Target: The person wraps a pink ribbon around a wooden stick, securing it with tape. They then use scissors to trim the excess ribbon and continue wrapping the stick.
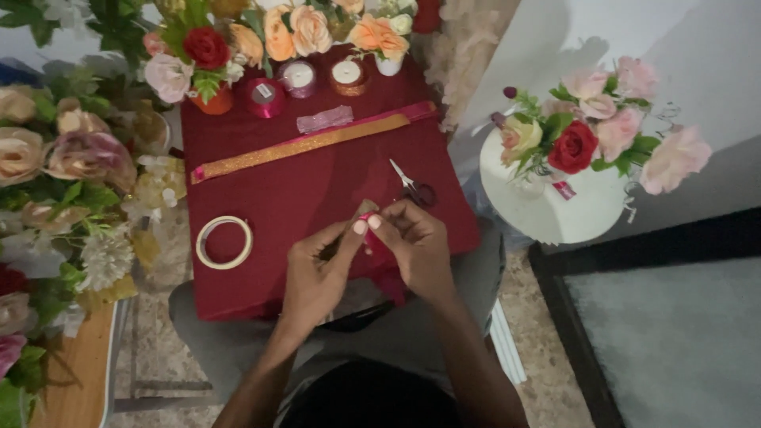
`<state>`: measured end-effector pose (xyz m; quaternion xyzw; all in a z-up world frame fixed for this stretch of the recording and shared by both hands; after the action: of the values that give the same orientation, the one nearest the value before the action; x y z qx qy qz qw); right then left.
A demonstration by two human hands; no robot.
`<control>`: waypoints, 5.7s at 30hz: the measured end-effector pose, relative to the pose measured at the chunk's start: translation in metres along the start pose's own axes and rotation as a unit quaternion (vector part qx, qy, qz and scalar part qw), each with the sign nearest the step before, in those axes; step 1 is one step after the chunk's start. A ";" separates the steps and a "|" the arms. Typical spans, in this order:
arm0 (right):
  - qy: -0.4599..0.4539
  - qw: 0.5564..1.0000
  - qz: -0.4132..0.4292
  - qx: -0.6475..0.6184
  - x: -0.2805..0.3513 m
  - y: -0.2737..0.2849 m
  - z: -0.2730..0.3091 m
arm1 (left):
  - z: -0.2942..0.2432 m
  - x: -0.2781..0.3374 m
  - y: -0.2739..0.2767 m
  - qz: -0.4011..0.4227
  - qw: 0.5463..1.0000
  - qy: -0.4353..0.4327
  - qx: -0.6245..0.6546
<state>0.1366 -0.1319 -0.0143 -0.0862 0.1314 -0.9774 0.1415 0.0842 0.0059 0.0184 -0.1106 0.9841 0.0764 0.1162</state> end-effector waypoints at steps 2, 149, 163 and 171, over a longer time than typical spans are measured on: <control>0.004 1.000 -0.002 0.001 -0.001 0.004 -0.003 | -0.004 -0.001 -0.001 0.004 1.000 0.002 -0.004; 0.017 0.751 0.401 0.525 -0.018 -0.117 0.124 | -0.060 -0.002 0.058 0.079 0.991 -0.081 -0.069; 0.030 0.751 0.408 0.519 -0.019 -0.118 0.122 | -0.058 0.000 0.055 0.084 0.989 -0.096 -0.075; 0.014 0.758 0.372 0.536 -0.023 -0.110 0.116 | -0.064 0.002 0.055 0.076 0.991 -0.084 -0.064</control>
<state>0.1539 -0.0499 0.1237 0.0735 -0.3897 -0.7599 0.5150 0.0560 0.0470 0.0859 -0.0355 0.9694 0.1570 0.1853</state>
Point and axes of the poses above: each hand's wrist, its own x-axis away from the middle knuckle, its own y-axis out of the back of the hand, z = x × y, the point moved 8 cm from there along -x, towards the middle knuckle, and after that the axes turned 15 degrees about -y, right-handed, at the moved point
